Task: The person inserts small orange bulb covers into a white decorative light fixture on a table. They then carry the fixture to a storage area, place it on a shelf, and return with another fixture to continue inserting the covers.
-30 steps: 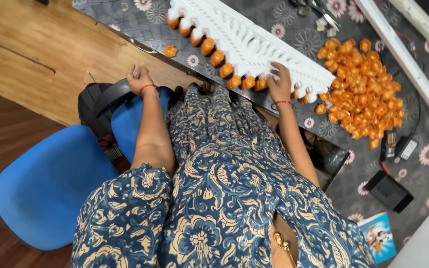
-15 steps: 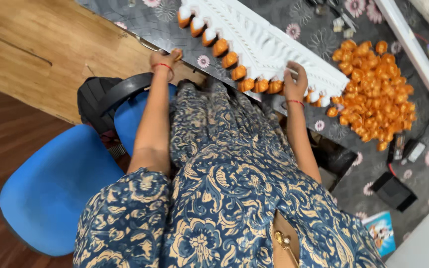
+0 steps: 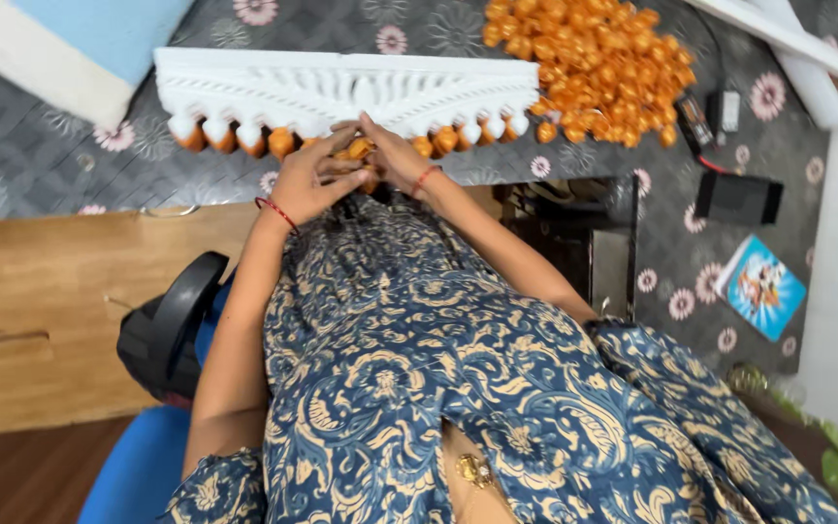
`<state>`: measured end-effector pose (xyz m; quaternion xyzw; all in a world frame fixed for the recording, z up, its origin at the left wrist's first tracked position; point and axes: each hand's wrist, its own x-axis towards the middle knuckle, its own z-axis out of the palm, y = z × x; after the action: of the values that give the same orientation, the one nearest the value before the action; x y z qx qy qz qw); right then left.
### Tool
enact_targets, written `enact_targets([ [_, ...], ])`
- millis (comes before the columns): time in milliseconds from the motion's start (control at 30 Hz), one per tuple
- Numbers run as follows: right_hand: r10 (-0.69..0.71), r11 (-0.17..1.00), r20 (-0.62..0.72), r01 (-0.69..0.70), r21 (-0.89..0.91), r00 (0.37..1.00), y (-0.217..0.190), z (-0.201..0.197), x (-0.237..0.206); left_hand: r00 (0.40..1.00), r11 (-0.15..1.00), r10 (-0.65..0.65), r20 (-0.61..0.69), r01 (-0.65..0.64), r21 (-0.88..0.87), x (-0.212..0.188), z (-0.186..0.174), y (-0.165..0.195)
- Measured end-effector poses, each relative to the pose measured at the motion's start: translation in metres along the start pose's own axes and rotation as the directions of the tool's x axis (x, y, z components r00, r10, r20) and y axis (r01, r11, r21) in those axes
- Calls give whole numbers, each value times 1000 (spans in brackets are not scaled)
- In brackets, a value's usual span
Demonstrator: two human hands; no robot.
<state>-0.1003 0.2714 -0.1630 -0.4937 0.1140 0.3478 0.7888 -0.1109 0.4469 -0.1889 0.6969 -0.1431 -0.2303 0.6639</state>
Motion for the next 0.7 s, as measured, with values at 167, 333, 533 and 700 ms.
enact_targets([
  [167,13,960,-153,30,277,988,-3,-42,21,987,986,160,-8,-159,58,10,4,0],
  [333,-393,875,-403,471,114,827,-26,-127,5,940,865,63,-337,118,489,6,-23,-22],
  [533,-266,867,-900,495,-66,346,-43,-204,-60,889,842,156,-430,108,529,-10,-39,-39],
  [700,-173,946,-934,316,-70,313,-25,-219,-86,911,845,130,-391,104,524,-14,-35,-42],
])
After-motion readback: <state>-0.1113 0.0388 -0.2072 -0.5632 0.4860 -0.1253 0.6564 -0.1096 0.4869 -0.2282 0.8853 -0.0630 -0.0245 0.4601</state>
